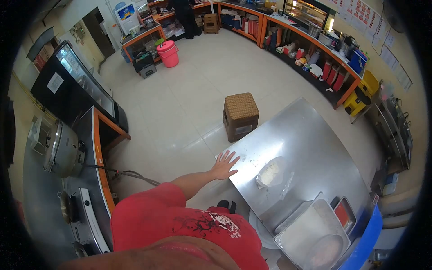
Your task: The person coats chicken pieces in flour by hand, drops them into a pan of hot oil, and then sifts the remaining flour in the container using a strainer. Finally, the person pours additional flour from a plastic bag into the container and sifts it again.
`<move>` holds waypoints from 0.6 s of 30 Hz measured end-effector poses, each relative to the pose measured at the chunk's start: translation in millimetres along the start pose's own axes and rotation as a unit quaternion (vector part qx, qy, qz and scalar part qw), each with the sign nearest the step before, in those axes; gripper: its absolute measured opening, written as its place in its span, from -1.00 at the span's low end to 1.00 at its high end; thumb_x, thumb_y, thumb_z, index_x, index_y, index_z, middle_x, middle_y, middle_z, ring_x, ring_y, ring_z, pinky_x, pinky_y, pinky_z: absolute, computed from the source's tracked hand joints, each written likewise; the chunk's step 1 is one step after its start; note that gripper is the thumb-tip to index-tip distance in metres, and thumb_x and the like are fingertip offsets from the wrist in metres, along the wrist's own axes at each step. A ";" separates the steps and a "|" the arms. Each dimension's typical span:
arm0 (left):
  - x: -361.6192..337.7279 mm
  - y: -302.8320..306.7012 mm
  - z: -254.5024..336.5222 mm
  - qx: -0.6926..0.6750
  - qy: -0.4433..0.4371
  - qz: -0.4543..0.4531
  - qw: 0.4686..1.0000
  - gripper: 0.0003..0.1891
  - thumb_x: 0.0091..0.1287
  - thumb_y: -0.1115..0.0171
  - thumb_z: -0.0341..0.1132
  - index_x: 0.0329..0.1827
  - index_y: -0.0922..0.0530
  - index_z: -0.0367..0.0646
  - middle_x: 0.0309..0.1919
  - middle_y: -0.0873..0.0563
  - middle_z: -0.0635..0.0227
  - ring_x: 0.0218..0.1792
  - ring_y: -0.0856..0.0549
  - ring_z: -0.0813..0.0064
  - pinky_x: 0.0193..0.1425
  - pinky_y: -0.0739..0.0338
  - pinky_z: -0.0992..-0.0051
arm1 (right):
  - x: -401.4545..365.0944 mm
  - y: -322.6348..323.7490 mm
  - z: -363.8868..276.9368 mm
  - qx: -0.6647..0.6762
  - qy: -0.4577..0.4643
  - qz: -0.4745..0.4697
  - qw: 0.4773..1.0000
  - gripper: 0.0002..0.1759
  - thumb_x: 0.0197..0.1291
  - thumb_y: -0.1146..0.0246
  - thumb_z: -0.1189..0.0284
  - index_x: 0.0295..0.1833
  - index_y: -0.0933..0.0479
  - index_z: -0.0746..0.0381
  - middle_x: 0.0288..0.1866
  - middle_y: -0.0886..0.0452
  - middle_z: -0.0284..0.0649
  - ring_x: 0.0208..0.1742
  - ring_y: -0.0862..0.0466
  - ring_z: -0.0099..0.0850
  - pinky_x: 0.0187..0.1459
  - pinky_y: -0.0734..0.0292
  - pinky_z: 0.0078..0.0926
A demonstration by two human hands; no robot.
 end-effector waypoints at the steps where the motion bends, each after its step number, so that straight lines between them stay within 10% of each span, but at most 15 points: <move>1: 2.0 1.7 0.8 0.000 -0.003 0.000 1.000 -0.21 0.42 0.06 0.26 0.64 0.00 0.17 0.61 0.01 0.12 0.61 0.14 -0.01 0.60 0.30 -0.12 | -0.6 2.1 -0.6 0.003 0.001 0.001 1.000 -0.53 0.39 -0.13 0.17 0.28 -0.43 0.21 -0.01 -0.45 -0.22 -0.01 -0.47 -0.33 -0.04 -0.38 -0.29; 7: 2.5 8.1 9.2 -0.034 -0.004 -0.036 0.999 -0.07 0.29 -0.14 0.29 0.63 -0.03 0.07 0.58 -0.03 -0.01 0.59 0.03 -0.07 0.58 0.17 -0.10 | -2.4 15.7 4.6 0.000 0.000 0.001 1.000 -0.50 0.39 -0.12 0.18 0.31 -0.40 0.24 0.09 -0.43 -0.18 0.08 -0.45 -0.29 0.05 -0.36 -0.26; 11: -11.2 74.2 89.0 -0.220 -0.165 0.104 0.956 0.08 0.12 -0.41 0.21 0.60 -0.04 -0.09 0.48 -0.19 -0.09 0.44 -0.27 -0.10 0.48 -0.16 0.06 | -0.5 24.0 5.3 0.009 0.000 0.007 1.000 -0.48 0.39 -0.12 0.19 0.34 -0.38 0.25 0.15 -0.42 -0.16 0.14 -0.44 -0.27 0.11 -0.35 -0.24; 18: -2.3 42.1 148.1 -0.321 -0.058 0.135 0.936 -0.09 0.21 -0.39 0.11 0.52 -0.21 -0.19 0.44 -0.30 -0.05 0.44 -0.31 -0.03 0.49 -0.22 0.14 | -0.7 43.3 15.8 0.011 -0.010 0.013 1.000 -0.44 0.40 -0.11 0.20 0.39 -0.34 0.28 0.26 -0.40 -0.12 0.25 -0.41 -0.23 0.22 -0.33 -0.20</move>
Point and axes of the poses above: each hand's wrist, its own x-axis towards the middle knuckle, its own y-axis out of the back of the hand, z = x × y, the point moved 8 cm from there along x, towards the middle knuckle
